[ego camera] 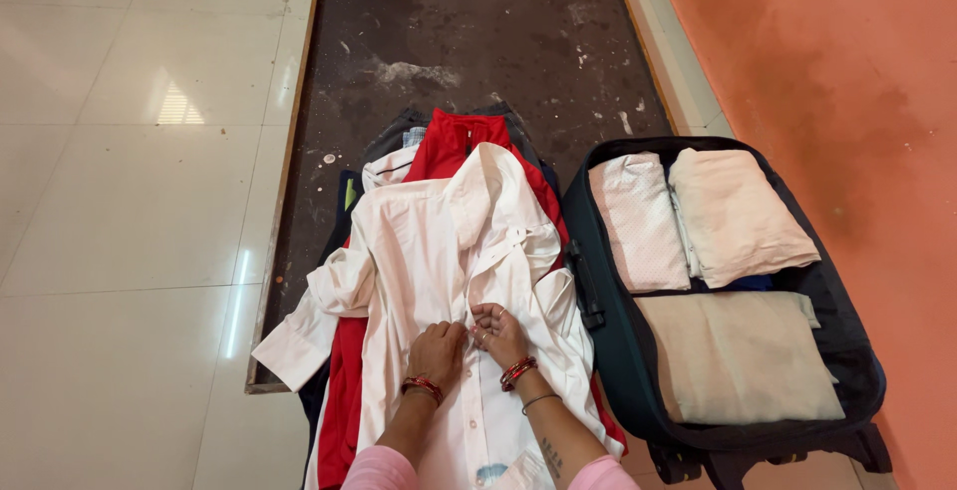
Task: The person buttons a white shirt and folds it before placing it into a suitcase with other garments.
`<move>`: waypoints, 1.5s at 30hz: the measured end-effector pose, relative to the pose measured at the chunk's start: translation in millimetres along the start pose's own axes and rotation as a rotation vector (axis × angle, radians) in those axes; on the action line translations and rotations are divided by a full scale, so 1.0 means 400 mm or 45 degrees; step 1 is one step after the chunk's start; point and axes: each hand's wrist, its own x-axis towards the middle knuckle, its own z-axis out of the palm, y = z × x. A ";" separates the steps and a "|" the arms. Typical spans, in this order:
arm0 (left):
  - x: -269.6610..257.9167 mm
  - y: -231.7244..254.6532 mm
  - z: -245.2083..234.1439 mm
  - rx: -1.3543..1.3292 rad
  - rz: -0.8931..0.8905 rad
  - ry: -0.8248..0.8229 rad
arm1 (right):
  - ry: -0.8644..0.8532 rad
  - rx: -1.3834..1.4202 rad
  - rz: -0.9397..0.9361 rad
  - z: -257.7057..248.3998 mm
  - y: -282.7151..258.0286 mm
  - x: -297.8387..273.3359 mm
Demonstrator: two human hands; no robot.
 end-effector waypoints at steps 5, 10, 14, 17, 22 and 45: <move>0.002 -0.012 0.014 0.034 0.001 -0.008 | 0.024 -0.125 0.035 0.015 -0.016 -0.001; 0.004 -0.016 0.014 0.039 -0.001 -0.006 | 0.052 -0.175 -0.024 0.019 0.006 0.000; -0.004 -0.023 0.021 -0.028 -0.015 0.027 | 0.128 -0.288 -0.077 0.030 -0.001 -0.006; 0.002 -0.027 0.036 -0.056 -0.225 0.057 | 0.231 -0.205 -0.021 0.033 -0.013 -0.007; 0.013 -0.015 0.014 -0.052 -0.482 -0.007 | 0.490 -0.158 -0.277 0.029 0.014 -0.005; -0.125 0.054 -0.101 -0.168 0.065 -0.357 | 0.087 -0.200 -0.047 0.062 -0.068 -0.269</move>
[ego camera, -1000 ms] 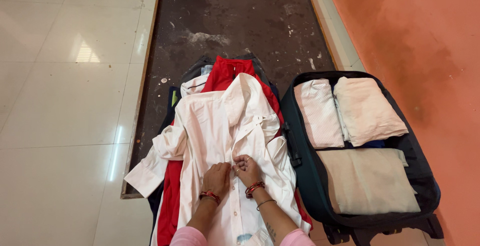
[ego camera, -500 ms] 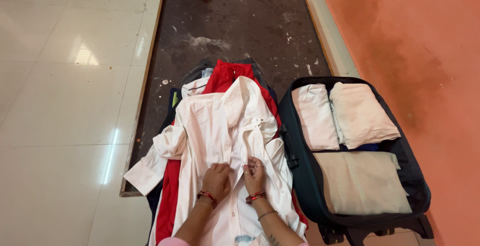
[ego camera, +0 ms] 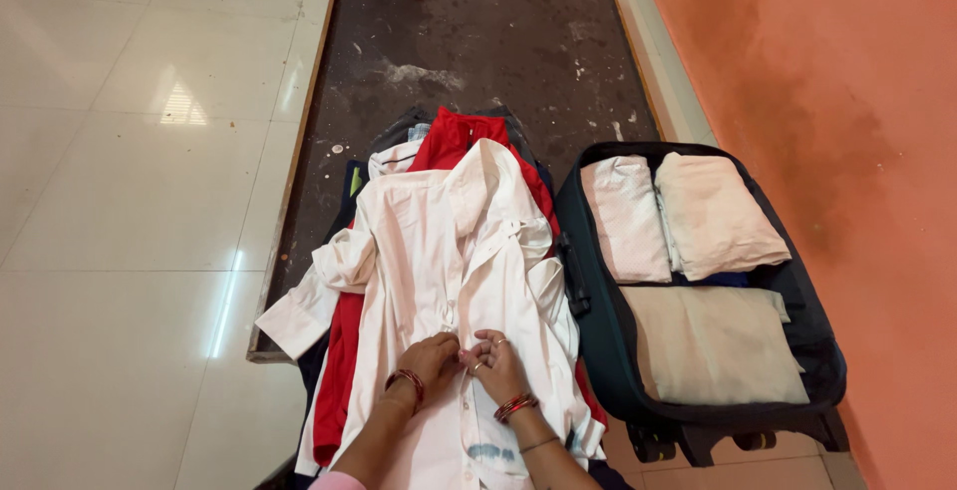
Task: The person buttons a white shirt and folds it before placing it into a suitcase with other garments.
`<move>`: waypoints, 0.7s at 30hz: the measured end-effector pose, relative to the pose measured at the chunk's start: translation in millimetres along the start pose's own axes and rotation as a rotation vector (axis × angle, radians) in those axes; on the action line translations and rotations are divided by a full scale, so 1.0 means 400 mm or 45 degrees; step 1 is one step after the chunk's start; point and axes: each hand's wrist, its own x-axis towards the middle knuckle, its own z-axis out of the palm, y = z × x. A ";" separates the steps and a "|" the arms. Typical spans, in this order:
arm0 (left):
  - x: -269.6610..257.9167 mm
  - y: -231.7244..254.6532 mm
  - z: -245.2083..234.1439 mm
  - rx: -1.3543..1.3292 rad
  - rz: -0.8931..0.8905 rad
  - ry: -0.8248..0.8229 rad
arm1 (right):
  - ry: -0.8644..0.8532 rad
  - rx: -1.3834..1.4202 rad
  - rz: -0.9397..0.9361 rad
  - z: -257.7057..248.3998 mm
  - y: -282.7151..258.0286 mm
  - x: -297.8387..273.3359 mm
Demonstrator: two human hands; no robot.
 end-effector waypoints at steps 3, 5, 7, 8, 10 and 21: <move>0.005 -0.021 0.017 0.036 0.016 -0.052 | -0.038 -0.158 0.043 -0.008 -0.036 -0.013; 0.003 -0.042 0.046 0.062 0.023 -0.055 | -0.033 -0.171 0.022 -0.003 -0.038 -0.015; 0.004 -0.058 0.068 0.089 0.037 -0.037 | -0.032 -0.172 0.025 0.001 -0.031 -0.017; 0.005 -0.063 0.074 0.102 0.043 -0.025 | -0.032 -0.167 0.039 0.000 -0.024 -0.016; 0.004 -0.060 0.072 0.129 0.017 -0.076 | -0.040 -0.131 0.066 -0.005 -0.007 -0.011; -0.010 0.001 0.014 0.157 -0.162 -0.201 | -0.017 -0.016 0.137 -0.010 0.008 0.002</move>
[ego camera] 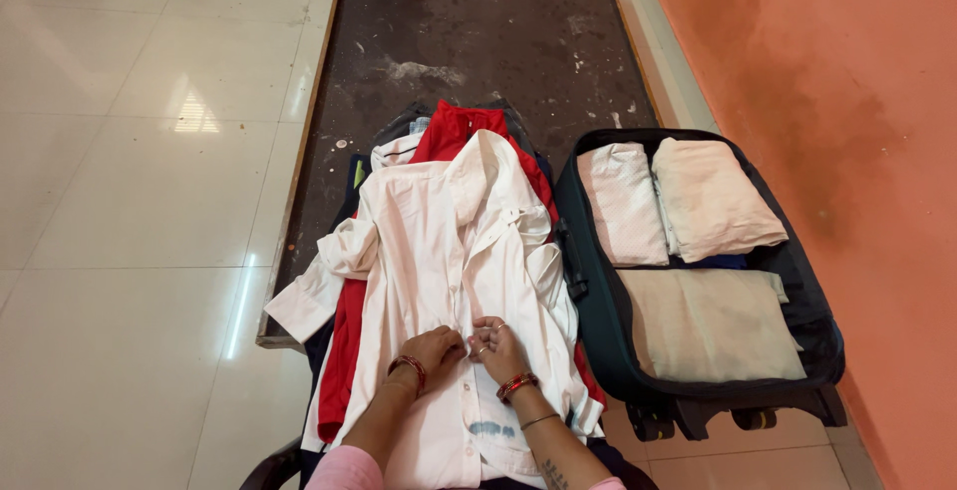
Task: The person buttons a white shirt and folds it before placing it into a suitcase with other garments.
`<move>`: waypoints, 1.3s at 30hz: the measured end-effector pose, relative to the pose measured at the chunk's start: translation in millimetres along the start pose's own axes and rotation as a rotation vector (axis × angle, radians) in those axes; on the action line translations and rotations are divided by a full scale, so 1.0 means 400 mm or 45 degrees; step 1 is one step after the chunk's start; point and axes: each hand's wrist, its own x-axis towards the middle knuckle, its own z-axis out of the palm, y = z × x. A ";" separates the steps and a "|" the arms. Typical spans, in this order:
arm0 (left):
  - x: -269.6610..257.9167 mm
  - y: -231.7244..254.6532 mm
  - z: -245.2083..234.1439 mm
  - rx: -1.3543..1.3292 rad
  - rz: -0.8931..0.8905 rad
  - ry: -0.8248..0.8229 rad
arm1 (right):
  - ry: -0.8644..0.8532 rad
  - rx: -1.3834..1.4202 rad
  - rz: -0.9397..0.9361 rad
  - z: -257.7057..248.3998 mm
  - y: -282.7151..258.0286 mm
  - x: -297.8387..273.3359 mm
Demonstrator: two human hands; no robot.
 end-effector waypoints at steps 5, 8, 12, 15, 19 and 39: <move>0.008 -0.010 0.009 -0.009 -0.032 -0.050 | 0.003 -0.221 -0.150 0.010 -0.015 -0.030; 0.006 -0.008 0.005 -0.037 -0.060 -0.077 | -0.033 -0.078 -0.081 0.004 0.002 -0.012; 0.015 -0.018 0.018 -0.100 -0.046 -0.034 | -0.035 -0.121 -0.141 0.018 0.008 -0.015; 0.019 -0.043 0.038 -0.228 0.004 0.033 | 0.174 -0.672 -0.354 0.034 0.011 -0.030; 0.026 -0.075 0.048 -0.472 -0.045 0.129 | 0.204 -0.597 -0.379 0.026 0.030 -0.019; -0.173 0.452 -0.350 -1.233 1.008 0.657 | 0.226 0.019 0.053 -0.013 0.028 0.017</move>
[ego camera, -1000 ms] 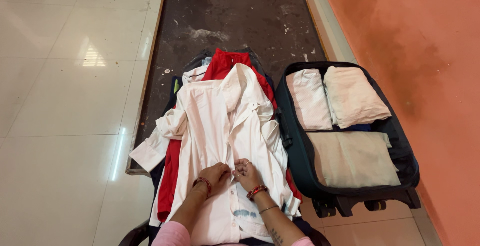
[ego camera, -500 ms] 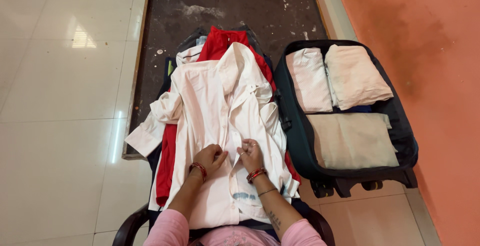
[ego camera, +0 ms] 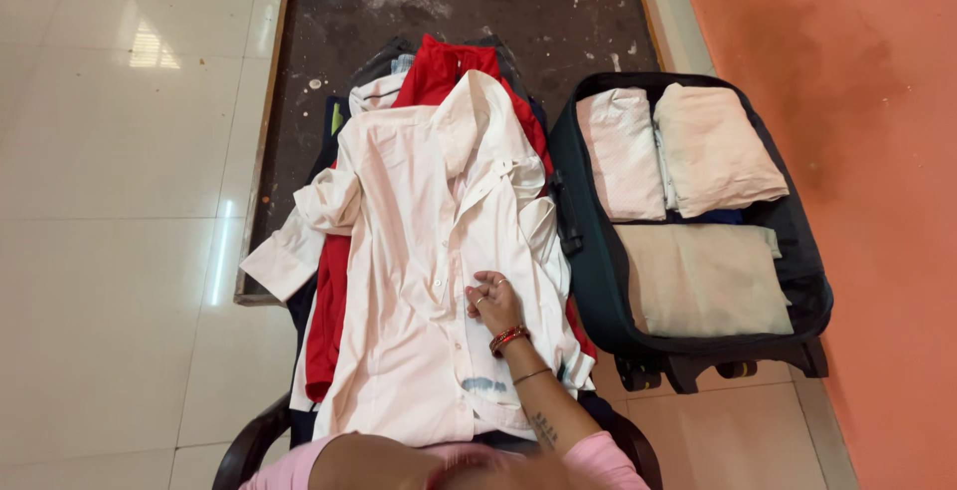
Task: The person buttons a white shirt and folds it before placing it into a suitcase with other garments.
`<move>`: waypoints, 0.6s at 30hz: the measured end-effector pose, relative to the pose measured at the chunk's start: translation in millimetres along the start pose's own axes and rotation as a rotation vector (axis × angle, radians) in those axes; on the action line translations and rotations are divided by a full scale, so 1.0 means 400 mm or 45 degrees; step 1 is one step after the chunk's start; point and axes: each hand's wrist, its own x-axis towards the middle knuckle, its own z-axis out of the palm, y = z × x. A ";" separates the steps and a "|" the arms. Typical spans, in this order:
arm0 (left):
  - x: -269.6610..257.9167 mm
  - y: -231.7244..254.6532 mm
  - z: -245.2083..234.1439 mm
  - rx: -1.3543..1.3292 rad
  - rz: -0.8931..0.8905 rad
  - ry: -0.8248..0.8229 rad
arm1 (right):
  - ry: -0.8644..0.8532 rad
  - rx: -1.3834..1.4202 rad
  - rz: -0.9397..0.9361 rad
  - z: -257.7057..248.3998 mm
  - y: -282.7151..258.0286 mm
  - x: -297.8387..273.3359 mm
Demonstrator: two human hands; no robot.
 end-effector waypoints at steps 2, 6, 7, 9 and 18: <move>-0.017 -0.006 -0.014 -0.013 0.007 0.017 | 0.002 -0.006 0.003 0.003 -0.017 -0.010; -0.021 0.009 -0.034 -0.011 0.012 0.027 | 0.000 -0.023 0.023 0.002 -0.037 -0.022; -0.015 0.017 -0.036 -0.011 0.018 0.029 | -0.001 -0.017 0.018 0.003 -0.039 -0.017; -0.015 0.030 -0.043 -0.014 0.014 0.032 | 0.003 -0.004 0.018 0.004 -0.022 -0.012; -0.010 0.146 -0.019 -0.029 -0.009 0.111 | -0.177 0.003 -0.002 -0.020 0.048 0.011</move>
